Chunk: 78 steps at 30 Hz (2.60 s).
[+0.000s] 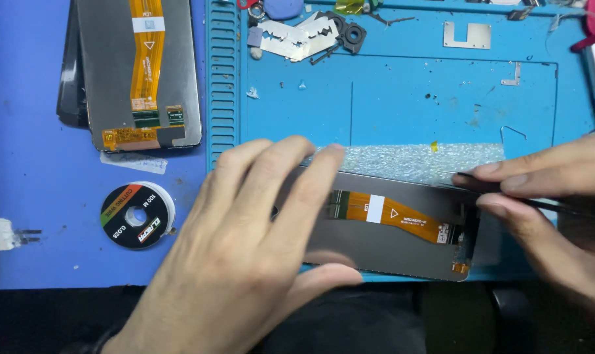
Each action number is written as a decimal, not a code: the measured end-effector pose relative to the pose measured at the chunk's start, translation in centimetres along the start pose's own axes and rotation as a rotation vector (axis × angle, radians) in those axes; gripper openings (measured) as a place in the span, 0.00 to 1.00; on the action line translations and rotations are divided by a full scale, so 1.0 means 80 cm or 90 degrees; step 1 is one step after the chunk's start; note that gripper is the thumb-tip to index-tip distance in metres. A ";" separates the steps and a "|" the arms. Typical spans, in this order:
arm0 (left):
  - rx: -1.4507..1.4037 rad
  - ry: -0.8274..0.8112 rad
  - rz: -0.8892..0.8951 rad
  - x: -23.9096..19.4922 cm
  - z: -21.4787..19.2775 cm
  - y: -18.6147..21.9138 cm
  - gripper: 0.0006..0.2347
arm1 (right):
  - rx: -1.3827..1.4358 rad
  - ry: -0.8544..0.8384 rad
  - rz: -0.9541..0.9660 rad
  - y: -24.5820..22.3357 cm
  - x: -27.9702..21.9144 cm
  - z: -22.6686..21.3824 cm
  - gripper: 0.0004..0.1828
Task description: The person uses a thin metal prying tool to carefully separate the screen assembly from the phone's frame. They work along the edges of the device, prying gently to release adhesive or clips while holding the phone steady on a blue work mat.
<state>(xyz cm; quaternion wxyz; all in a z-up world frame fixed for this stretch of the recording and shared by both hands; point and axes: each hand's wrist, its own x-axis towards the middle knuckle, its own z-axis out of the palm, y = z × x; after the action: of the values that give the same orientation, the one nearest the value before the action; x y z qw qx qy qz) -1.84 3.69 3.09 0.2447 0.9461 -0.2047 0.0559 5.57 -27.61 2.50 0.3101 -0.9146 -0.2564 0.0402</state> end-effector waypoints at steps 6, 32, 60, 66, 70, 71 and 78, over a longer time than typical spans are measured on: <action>0.006 -0.026 -0.012 -0.003 0.001 -0.012 0.40 | -0.008 -0.019 0.005 -0.031 0.003 0.004 0.09; -0.202 0.014 0.078 -0.002 0.020 -0.036 0.33 | 0.056 -0.026 -0.090 -0.018 -0.016 0.030 0.18; -0.241 0.019 0.033 -0.007 0.019 -0.033 0.36 | 0.040 -0.050 -0.118 -0.054 0.011 0.035 0.14; -0.295 -0.016 0.016 -0.014 0.017 -0.035 0.50 | 0.076 -0.008 0.054 -0.038 -0.018 0.042 0.11; -0.221 -0.011 0.025 -0.016 0.020 -0.034 0.60 | 0.117 -0.007 -0.031 -0.015 -0.034 0.037 0.19; -0.226 -0.018 0.031 -0.016 0.020 -0.034 0.59 | 0.120 -0.020 -0.036 -0.015 -0.034 0.034 0.21; -0.214 -0.025 0.033 -0.017 0.019 -0.034 0.58 | 0.036 -0.037 -0.161 -0.049 0.000 0.037 0.16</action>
<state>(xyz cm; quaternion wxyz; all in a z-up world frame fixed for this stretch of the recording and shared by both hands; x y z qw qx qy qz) -1.91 5.62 0.29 0.3936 0.8873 -0.2401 0.0085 3.15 -23.36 2.42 0.3308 -0.8644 -0.3770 0.0346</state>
